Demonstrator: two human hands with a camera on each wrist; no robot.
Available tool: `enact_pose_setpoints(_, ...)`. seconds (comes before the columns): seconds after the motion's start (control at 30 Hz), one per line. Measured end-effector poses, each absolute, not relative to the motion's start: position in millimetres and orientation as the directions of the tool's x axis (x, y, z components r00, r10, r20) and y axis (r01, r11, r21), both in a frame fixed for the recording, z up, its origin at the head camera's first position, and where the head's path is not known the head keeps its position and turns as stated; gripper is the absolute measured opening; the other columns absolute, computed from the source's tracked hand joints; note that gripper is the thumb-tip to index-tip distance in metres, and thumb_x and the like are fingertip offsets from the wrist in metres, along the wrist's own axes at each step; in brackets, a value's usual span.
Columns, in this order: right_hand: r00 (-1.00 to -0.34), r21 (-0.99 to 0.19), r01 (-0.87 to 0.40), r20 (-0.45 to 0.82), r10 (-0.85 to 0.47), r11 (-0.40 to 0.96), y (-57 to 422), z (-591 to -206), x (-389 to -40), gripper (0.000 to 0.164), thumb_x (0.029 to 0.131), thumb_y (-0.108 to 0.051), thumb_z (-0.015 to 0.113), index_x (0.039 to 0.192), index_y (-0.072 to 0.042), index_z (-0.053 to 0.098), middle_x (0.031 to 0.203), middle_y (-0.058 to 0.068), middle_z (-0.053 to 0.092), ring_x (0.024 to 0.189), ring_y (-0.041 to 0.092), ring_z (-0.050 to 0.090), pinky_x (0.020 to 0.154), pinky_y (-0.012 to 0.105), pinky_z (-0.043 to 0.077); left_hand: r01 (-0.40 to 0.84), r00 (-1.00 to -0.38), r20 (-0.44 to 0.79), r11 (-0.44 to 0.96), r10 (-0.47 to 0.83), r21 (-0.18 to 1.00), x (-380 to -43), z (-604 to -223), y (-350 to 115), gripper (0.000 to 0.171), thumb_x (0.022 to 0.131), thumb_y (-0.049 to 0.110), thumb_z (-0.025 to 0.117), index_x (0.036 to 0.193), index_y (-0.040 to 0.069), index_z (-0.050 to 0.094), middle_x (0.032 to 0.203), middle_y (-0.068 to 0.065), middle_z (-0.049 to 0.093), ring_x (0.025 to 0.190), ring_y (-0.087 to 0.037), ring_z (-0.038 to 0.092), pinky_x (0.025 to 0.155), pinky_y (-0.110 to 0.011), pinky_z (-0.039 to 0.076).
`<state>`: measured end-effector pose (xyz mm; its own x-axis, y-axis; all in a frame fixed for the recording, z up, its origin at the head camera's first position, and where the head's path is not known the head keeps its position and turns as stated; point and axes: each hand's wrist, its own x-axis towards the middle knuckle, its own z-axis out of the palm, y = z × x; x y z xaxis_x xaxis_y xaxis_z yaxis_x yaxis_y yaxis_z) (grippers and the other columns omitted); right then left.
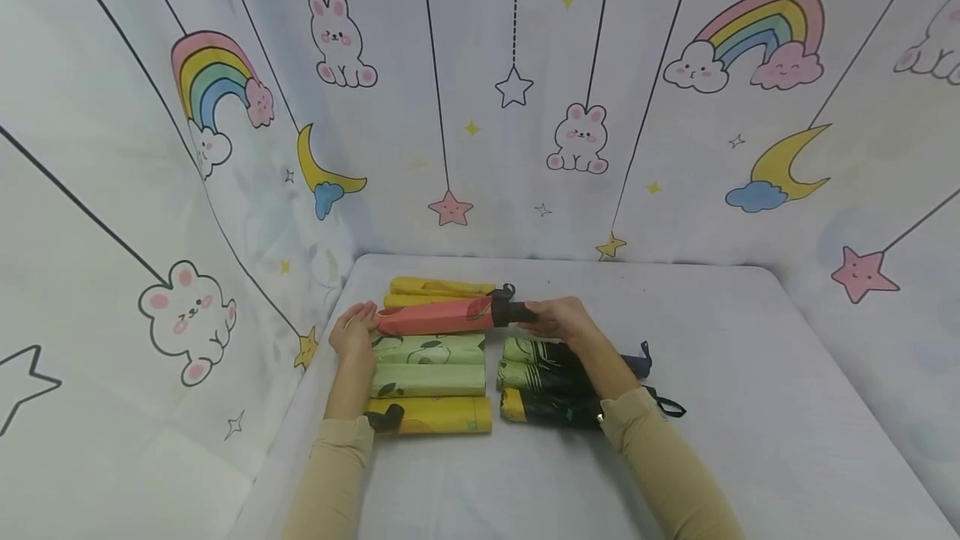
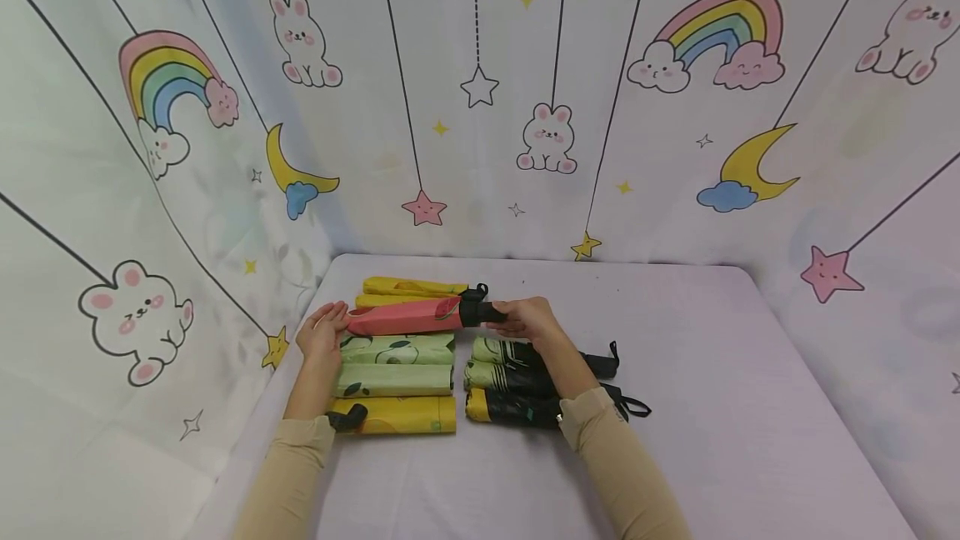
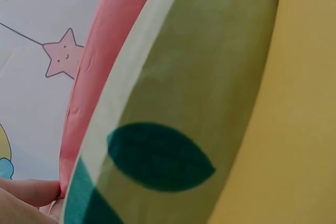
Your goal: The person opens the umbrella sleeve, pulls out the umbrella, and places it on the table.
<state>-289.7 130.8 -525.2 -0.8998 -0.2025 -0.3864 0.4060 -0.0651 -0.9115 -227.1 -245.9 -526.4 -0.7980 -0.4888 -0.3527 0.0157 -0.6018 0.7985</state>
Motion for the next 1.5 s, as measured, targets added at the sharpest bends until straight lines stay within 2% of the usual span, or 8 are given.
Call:
enact_pose_setpoints(0.13,-0.903,-0.915,0.399,-0.378,-0.206,-0.068,133.8,-523.6,-287.9,0.043,0.093,-0.008,0.079,0.125,0.014,0.063,0.105,0.028,0.075,0.1,0.04,0.075,0.087,0.047,0.064,0.023,-0.799,-0.347,-0.602,-0.491,0.798,-227.9,-528.3,-245.7,0.057,0.094,-0.026,0.051,0.148,-0.009,0.044,0.149,-0.03,0.052,0.14,-0.035,0.053,0.112,-0.039,0.049)
enact_pose_setpoints(0.43,-0.905,-0.921,0.388,-0.372,-0.206,-0.042,140.1,-519.7,-284.1,0.045,0.095,-0.011,0.077,0.128,0.014,0.062,0.108,0.028,0.074,0.102,0.039,0.075,0.088,0.046,0.064,0.018,-0.793,-0.349,-0.593,-0.499,0.805,-229.5,-529.1,-245.0,0.058,0.093,-0.026,0.053,0.149,-0.01,0.043,0.15,-0.03,0.052,0.14,-0.034,0.054,0.112,-0.038,0.049)
enact_pose_setpoints(0.83,-0.906,-0.924,0.381,-0.366,-0.211,-0.033,147.5,-520.1,-282.9,0.05,0.095,-0.014,0.077,0.131,0.014,0.058,0.109,0.028,0.074,0.092,0.031,0.079,0.091,0.047,0.062,0.032,-0.789,-0.332,-0.576,-0.516,0.817,-233.6,-536.9,-244.0,0.058,0.095,-0.023,0.051,0.151,-0.009,0.042,0.15,-0.029,0.053,0.14,-0.033,0.054,0.111,-0.035,0.05)
enact_pose_setpoints(1.07,-0.904,-0.917,0.396,-0.38,-0.197,-0.046,150.7,-521.2,-282.2,0.048,0.094,-0.012,0.078,0.13,0.014,0.059,0.113,0.03,0.072,0.092,0.032,0.079,0.095,0.051,0.061,0.041,-0.79,-0.311,-0.553,-0.528,0.832,-233.5,-543.1,-243.0,0.058,0.095,-0.022,0.052,0.151,-0.008,0.042,0.15,-0.027,0.053,0.14,-0.032,0.054,0.11,-0.032,0.05)
enact_pose_setpoints(1.5,-0.909,-0.927,0.37,-0.348,-0.228,-0.063,161.9,-514.1,-277.9,0.052,0.096,-0.012,0.077,0.133,0.017,0.056,0.122,0.034,0.066,0.1,0.037,0.076,0.106,0.059,0.052,0.042,-0.796,-0.312,-0.562,-0.519,0.826,-233.2,-541.8,-243.4,0.056,0.096,-0.021,0.052,0.15,-0.008,0.043,0.151,-0.028,0.052,0.141,-0.032,0.053,0.112,-0.034,0.049)
